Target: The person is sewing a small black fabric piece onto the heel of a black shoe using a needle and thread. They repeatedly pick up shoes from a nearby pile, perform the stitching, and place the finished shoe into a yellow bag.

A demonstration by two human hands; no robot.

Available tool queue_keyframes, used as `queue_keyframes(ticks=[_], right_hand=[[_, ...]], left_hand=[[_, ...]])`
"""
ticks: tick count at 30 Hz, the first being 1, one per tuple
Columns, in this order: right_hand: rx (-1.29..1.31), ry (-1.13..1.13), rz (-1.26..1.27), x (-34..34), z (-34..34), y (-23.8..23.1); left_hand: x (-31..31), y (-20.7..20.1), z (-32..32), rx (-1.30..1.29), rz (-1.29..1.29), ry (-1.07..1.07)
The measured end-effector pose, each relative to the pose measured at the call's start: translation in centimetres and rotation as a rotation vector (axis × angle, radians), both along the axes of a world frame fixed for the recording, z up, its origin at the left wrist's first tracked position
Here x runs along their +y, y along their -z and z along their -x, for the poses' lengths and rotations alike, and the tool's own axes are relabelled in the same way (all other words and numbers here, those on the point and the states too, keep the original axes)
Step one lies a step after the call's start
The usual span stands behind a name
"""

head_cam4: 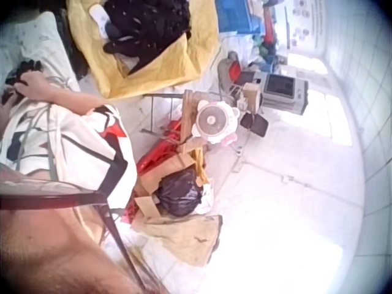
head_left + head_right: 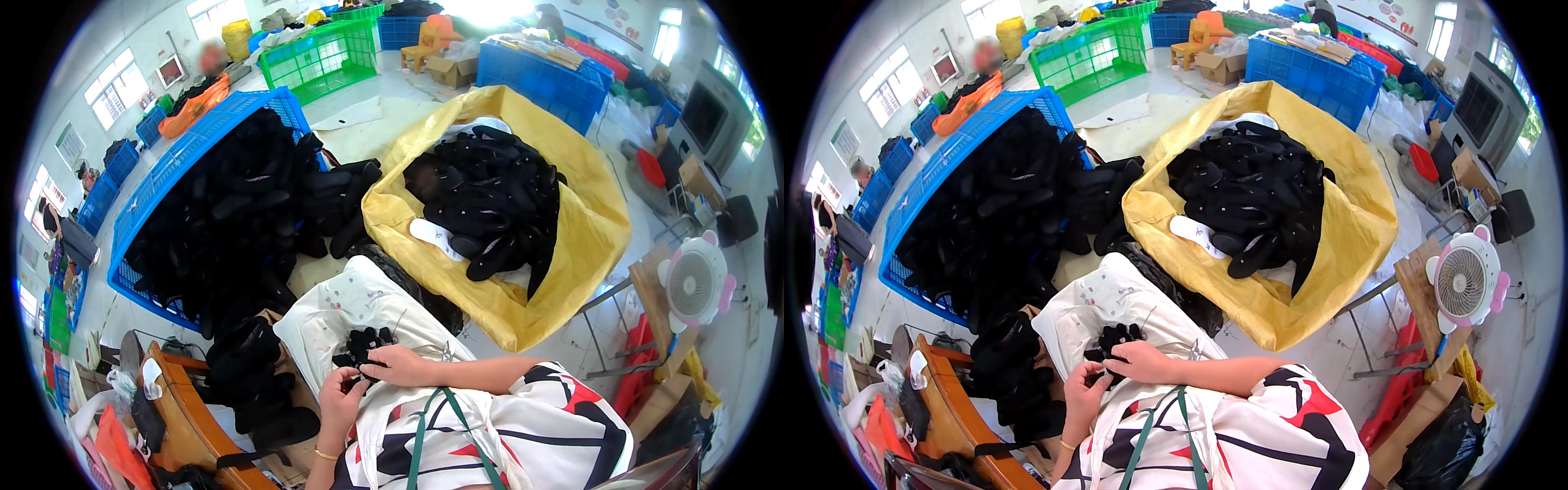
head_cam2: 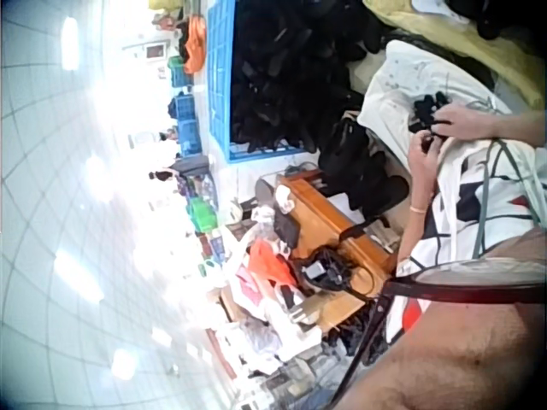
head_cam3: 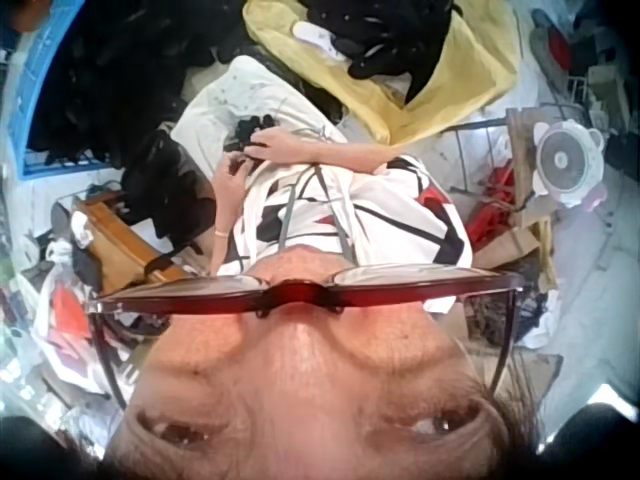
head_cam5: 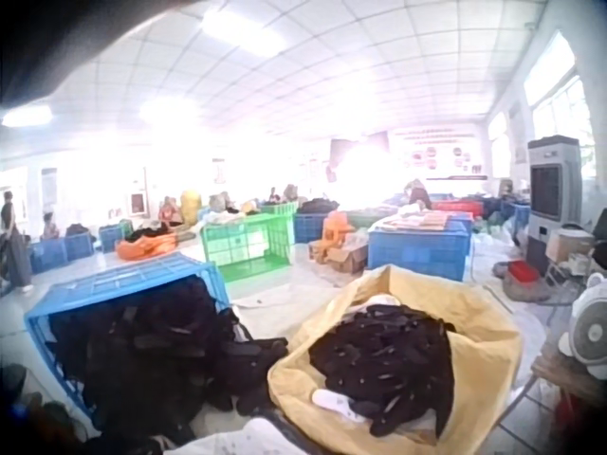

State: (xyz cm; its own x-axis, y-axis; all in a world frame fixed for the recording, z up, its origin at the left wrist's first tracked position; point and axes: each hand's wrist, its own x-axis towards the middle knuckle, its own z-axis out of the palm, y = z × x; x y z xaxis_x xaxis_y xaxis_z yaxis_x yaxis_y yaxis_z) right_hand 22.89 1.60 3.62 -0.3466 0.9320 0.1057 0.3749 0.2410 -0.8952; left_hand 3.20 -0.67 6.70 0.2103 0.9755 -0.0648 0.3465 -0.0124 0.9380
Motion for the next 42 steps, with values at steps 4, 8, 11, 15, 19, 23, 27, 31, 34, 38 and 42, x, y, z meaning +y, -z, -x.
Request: queue_keyframes(ticks=[4,8,11,15,19,23,27,31,34,38,42], right_hand=[[0.046,0.019,-0.116,-0.1,-0.1,-0.6],[0.111,0.033,-0.193,0.3,0.1,-0.9],[0.163,0.050,-0.234,0.3,0.5,-1.4],[0.054,-0.025,-0.164,0.1,-0.2,-2.5],[0.254,-0.008,0.194,-0.1,-1.1,-2.9],[0.394,-0.094,0.387,1.0,-2.5,-3.5],[0.114,-0.319,0.416,2.1,-3.2,-6.6],[-0.022,-0.440,0.362,2.6,-3.4,-8.1],[-0.026,-0.515,0.258,2.7,-3.4,-7.6],[0.020,-0.564,0.253,2.9,-3.4,-7.1],[0.057,-0.590,0.251,2.9,-3.4,-6.8]], left_hand=[[0.5,0.8,0.4,-0.168,0.123,0.050],[0.3,1.0,0.7,-0.314,0.187,-0.002],[0.3,0.0,0.1,-0.302,0.219,-0.032],[0.8,1.4,1.0,-0.308,0.326,0.018],[0.5,-0.2,1.8,-0.089,-0.033,0.059],[0.9,-1.0,2.3,0.027,-0.327,0.140],[1.1,-1.7,2.5,0.098,-0.511,0.191],[1.2,-1.9,2.4,0.101,-0.554,0.255],[1.1,-2.0,2.4,0.098,-0.568,0.260],[0.9,-2.0,2.5,0.110,-0.583,0.268],[0.7,-2.0,2.5,0.112,-0.590,0.266]])
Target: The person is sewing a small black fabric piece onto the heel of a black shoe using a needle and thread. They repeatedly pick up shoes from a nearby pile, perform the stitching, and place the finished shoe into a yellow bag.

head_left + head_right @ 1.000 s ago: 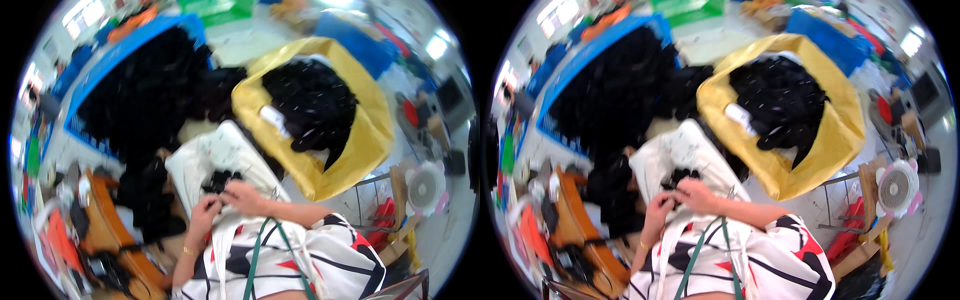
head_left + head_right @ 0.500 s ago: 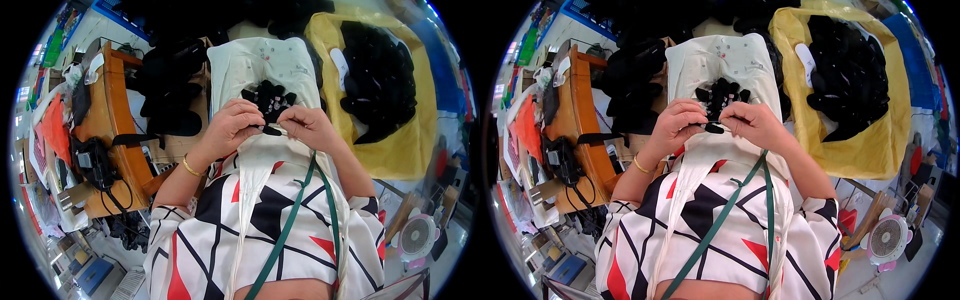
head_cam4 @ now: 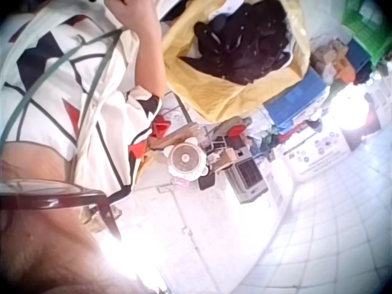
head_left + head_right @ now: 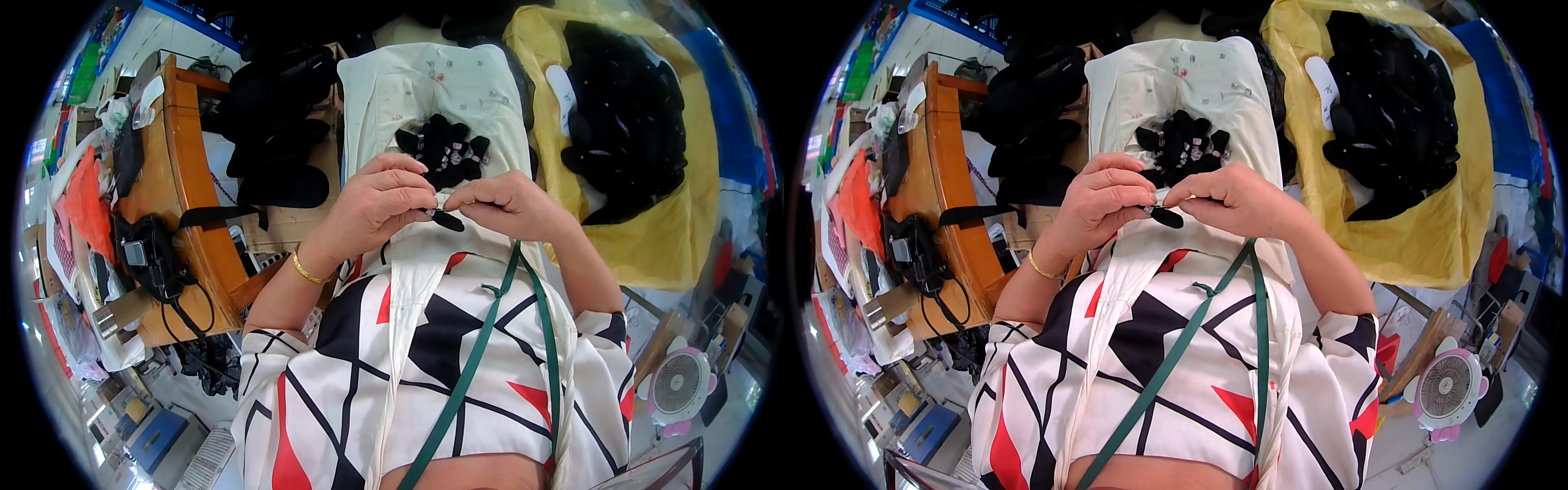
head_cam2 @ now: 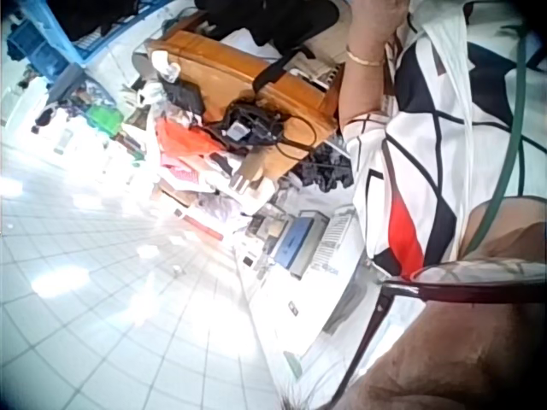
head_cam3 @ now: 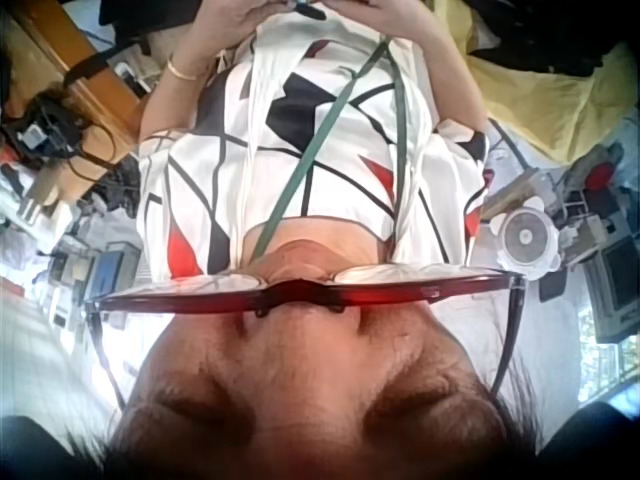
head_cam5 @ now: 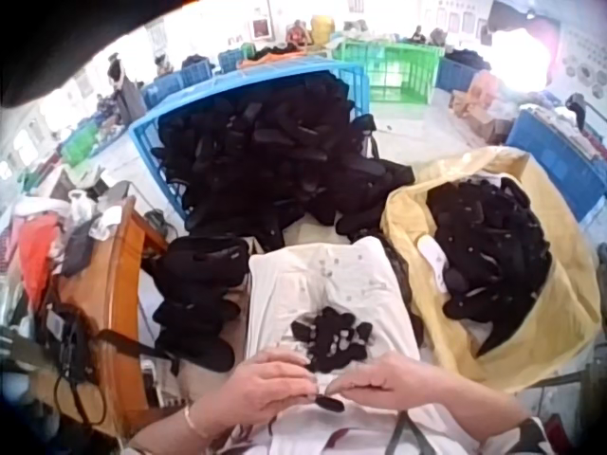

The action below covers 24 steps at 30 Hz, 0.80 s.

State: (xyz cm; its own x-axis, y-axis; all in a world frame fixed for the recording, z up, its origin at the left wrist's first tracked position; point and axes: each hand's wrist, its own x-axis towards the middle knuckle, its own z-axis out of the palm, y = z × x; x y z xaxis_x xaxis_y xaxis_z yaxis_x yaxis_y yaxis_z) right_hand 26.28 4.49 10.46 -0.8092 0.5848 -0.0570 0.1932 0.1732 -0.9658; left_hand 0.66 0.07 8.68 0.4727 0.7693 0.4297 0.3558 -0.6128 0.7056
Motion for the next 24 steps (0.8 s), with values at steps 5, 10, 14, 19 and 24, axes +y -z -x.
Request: queue_keyframes(ticks=[5,10,14,19,24], right_hand=[[-0.011,-0.024,0.024,0.1,-0.1,0.1],[0.021,-0.043,0.080,0.1,0.0,0.5],[0.083,-0.030,0.174,-0.7,0.1,2.1],[0.134,0.009,0.247,-2.2,0.6,3.3],[0.092,0.030,0.325,-2.8,0.6,2.8]], left_hand=[[-0.1,0.0,0.0,0.004,0.004,0.002],[-0.3,0.2,0.0,-0.007,0.011,0.011],[-0.5,0.5,0.0,-0.060,0.056,0.029],[-1.2,1.1,-0.2,-0.137,0.140,0.035],[-1.6,1.1,-0.5,-0.138,0.132,0.011]])
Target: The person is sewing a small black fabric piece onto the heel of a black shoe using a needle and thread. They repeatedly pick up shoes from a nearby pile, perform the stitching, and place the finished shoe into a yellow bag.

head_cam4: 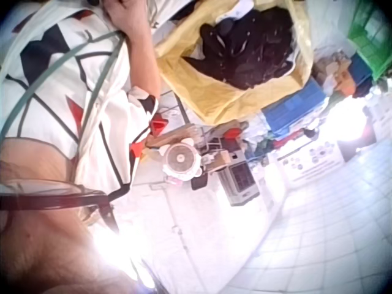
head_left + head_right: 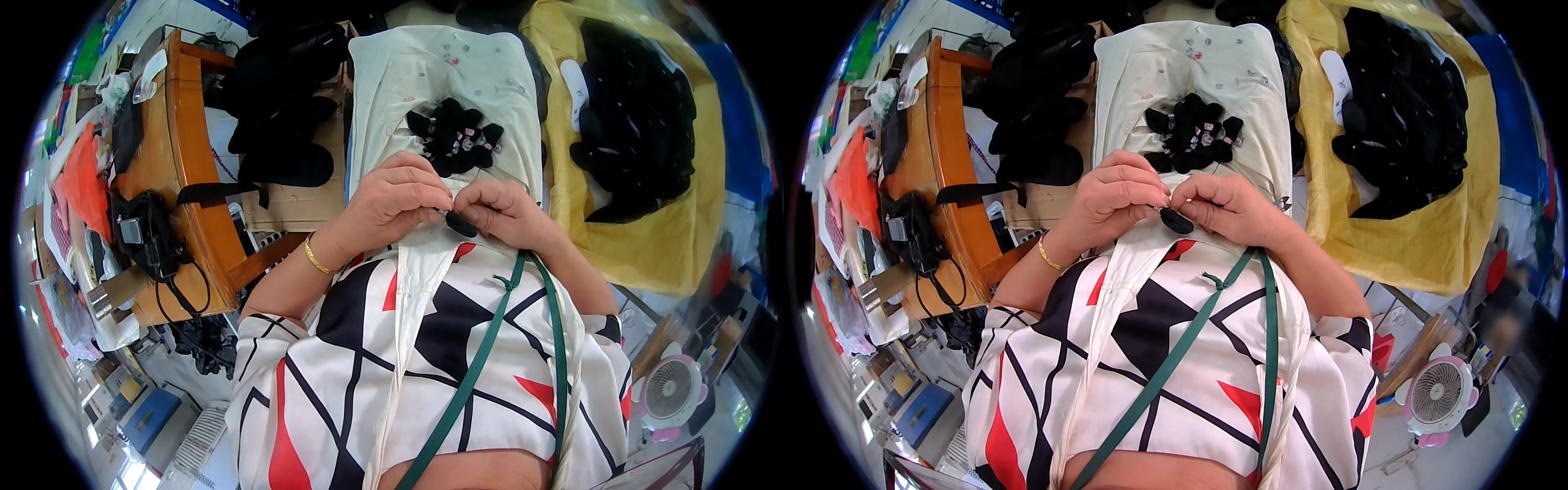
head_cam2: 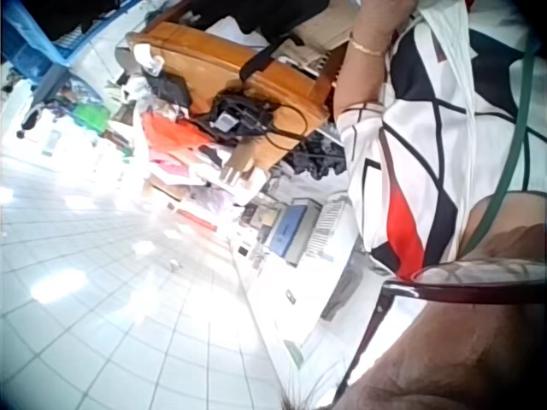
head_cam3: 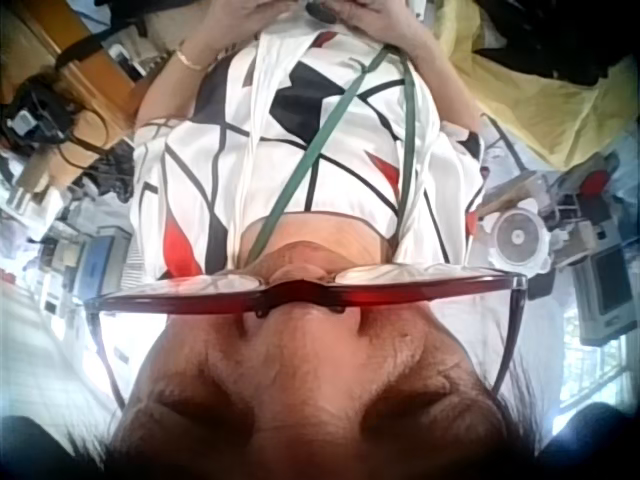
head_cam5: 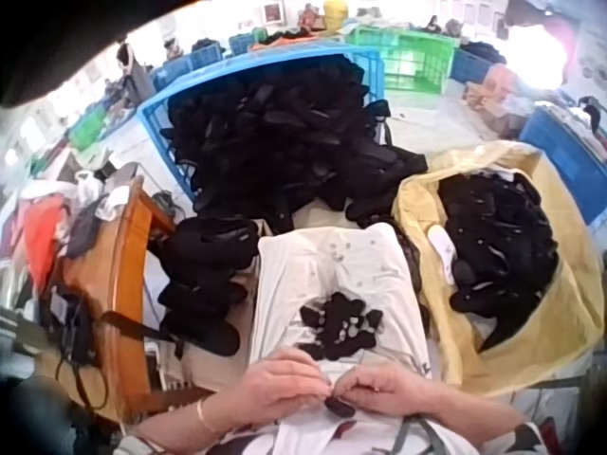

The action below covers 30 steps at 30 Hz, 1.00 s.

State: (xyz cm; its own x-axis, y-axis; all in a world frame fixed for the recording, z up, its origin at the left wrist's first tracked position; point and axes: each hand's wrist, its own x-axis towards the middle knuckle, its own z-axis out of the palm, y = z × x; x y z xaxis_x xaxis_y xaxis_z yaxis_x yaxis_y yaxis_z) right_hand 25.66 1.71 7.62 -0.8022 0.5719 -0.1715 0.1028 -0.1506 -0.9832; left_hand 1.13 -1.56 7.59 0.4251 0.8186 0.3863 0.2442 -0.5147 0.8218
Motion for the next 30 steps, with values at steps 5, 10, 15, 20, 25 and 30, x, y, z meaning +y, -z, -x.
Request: queue_keyframes(ticks=[5,10,15,20,25,30], right_hand=[[0.027,-0.016,-0.037,0.0,-0.6,0.5],[0.043,-0.022,0.000,0.0,-1.0,1.0],[0.067,0.005,-0.013,-0.2,-0.8,1.0],[0.005,0.001,0.169,-0.5,-0.6,0.1],[-0.083,0.042,0.246,-0.4,0.0,-0.7],[-0.027,0.028,0.356,0.2,-0.2,-0.2]], left_hand=[[-0.1,0.0,-0.3,-0.021,0.023,0.002],[0.0,0.1,-0.4,-0.031,0.010,0.009],[0.0,0.0,-0.5,-0.037,0.013,0.012],[-0.1,0.1,-0.4,-0.029,0.030,0.030],[0.1,0.4,-0.4,-0.002,0.028,0.028],[0.3,0.1,-0.4,0.007,0.071,0.032]])
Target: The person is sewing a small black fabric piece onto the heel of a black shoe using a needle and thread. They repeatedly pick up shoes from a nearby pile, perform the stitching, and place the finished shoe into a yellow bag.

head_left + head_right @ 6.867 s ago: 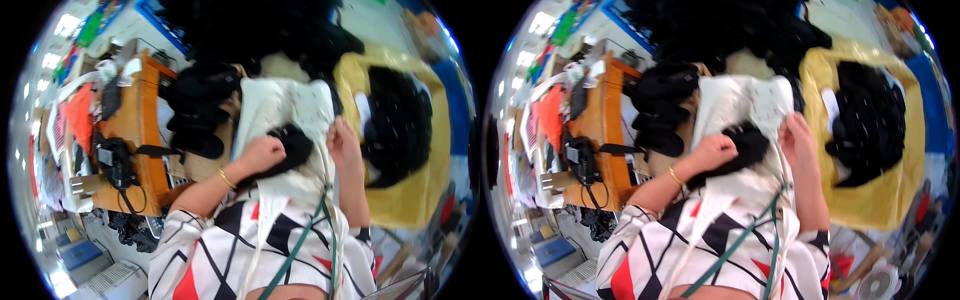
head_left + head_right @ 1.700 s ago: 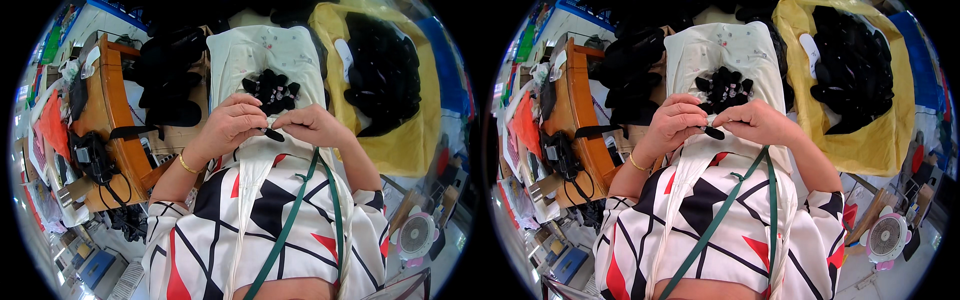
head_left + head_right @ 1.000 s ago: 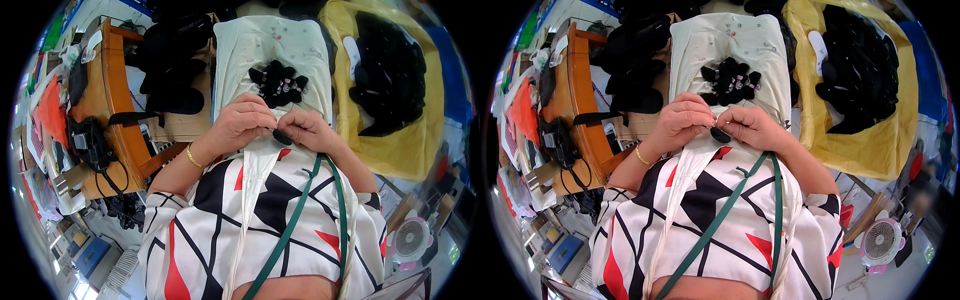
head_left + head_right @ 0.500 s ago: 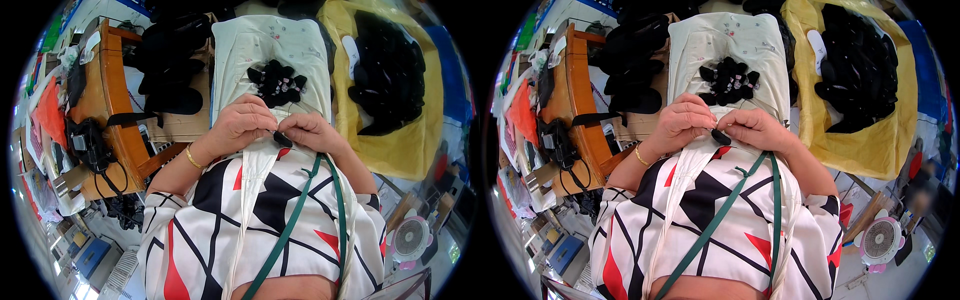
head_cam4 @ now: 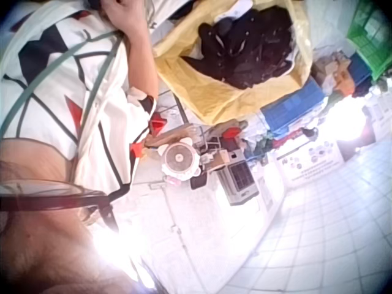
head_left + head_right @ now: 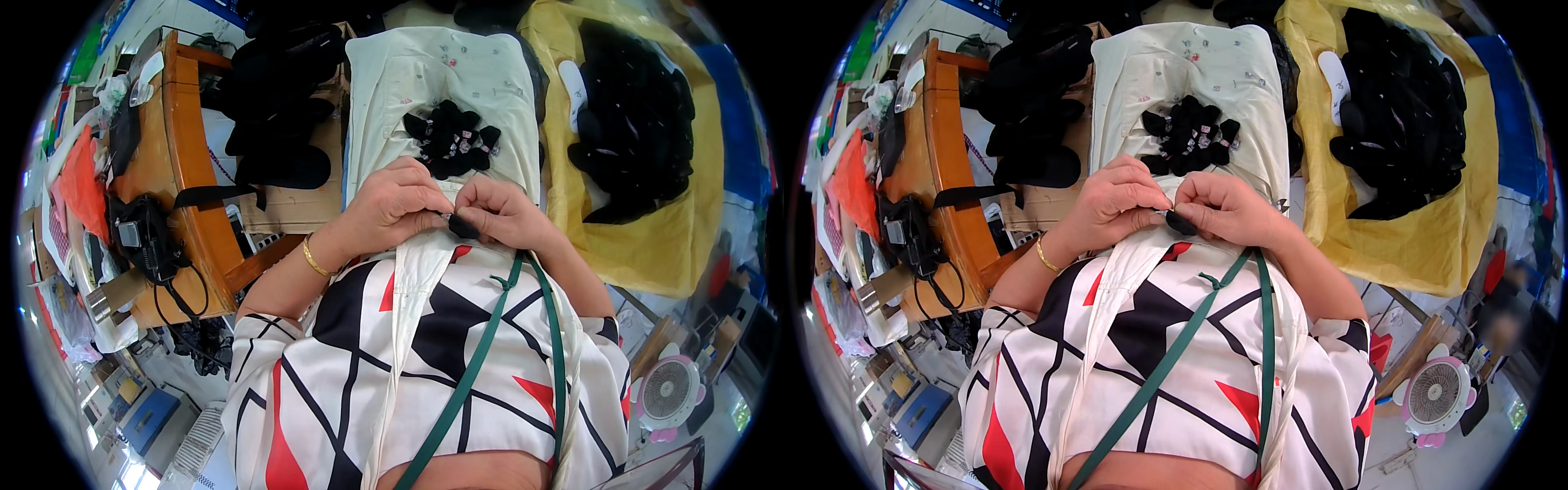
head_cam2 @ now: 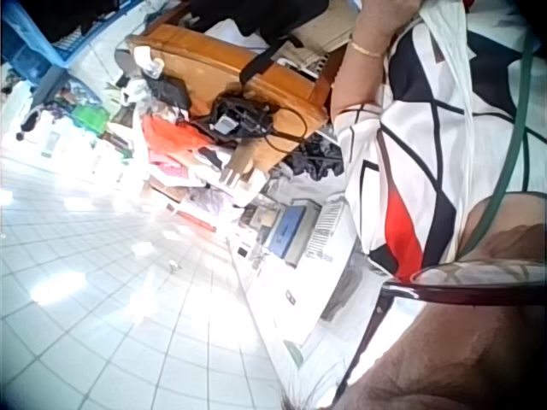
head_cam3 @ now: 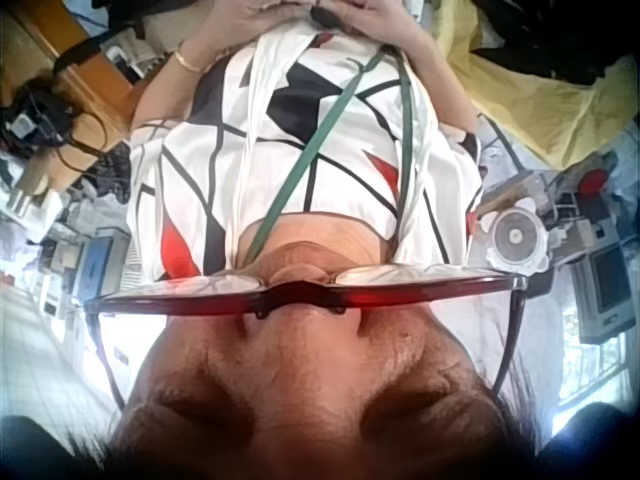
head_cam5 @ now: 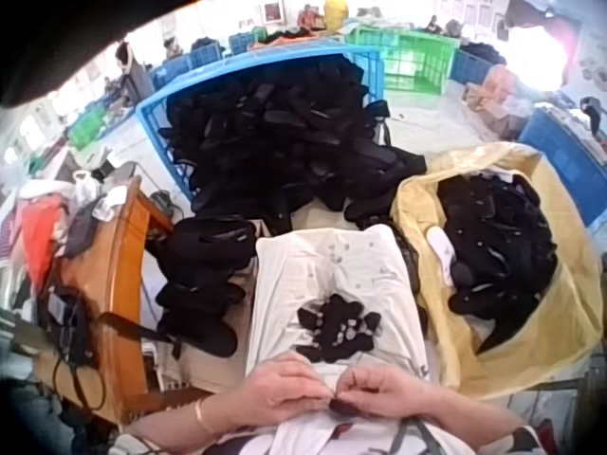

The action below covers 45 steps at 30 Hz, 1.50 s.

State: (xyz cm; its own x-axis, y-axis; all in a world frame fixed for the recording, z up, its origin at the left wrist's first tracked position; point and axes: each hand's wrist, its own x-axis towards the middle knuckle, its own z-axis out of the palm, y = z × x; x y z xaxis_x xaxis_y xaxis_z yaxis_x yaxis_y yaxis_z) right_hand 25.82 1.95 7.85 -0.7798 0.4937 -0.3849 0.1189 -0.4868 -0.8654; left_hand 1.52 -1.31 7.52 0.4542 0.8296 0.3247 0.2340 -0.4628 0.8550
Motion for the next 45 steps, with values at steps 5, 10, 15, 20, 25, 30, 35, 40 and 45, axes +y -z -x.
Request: queue_keyframes(ticks=[5,10,15,20,25,30,35,40,45], right_hand=[[0.074,-0.060,-0.015,0.3,-0.6,0.8],[0.072,-0.018,0.007,0.0,-1.1,1.4],[0.055,-0.024,-0.008,0.1,-1.1,1.5],[-0.002,-0.035,0.018,0.0,-0.3,0.3],[-0.080,0.026,-0.001,0.1,0.1,1.0],[-0.124,-0.059,-0.366,1.4,1.0,0.6],[-0.226,-0.063,-0.312,2.0,0.7,-1.7],[-0.320,0.159,-1.288,1.0,0.4,-0.3],[-0.355,0.096,-1.615,1.2,1.3,-0.2]], left_hand=[[0.0,0.0,0.0,-0.021,0.021,0.003],[0.1,0.0,0.1,-0.031,0.049,-0.001],[0.1,0.0,0.1,-0.029,0.028,0.002],[-0.2,0.0,0.1,-0.016,0.018,0.000],[0.8,0.0,0.0,0.025,0.052,0.026],[0.6,0.5,-0.8,0.044,0.079,-0.015],[0.8,0.8,-1.0,0.123,0.214,-0.057],[1.8,0.7,-1.9,0.128,0.177,-0.100],[2.5,0.7,-1.8,0.170,0.042,-0.031]])
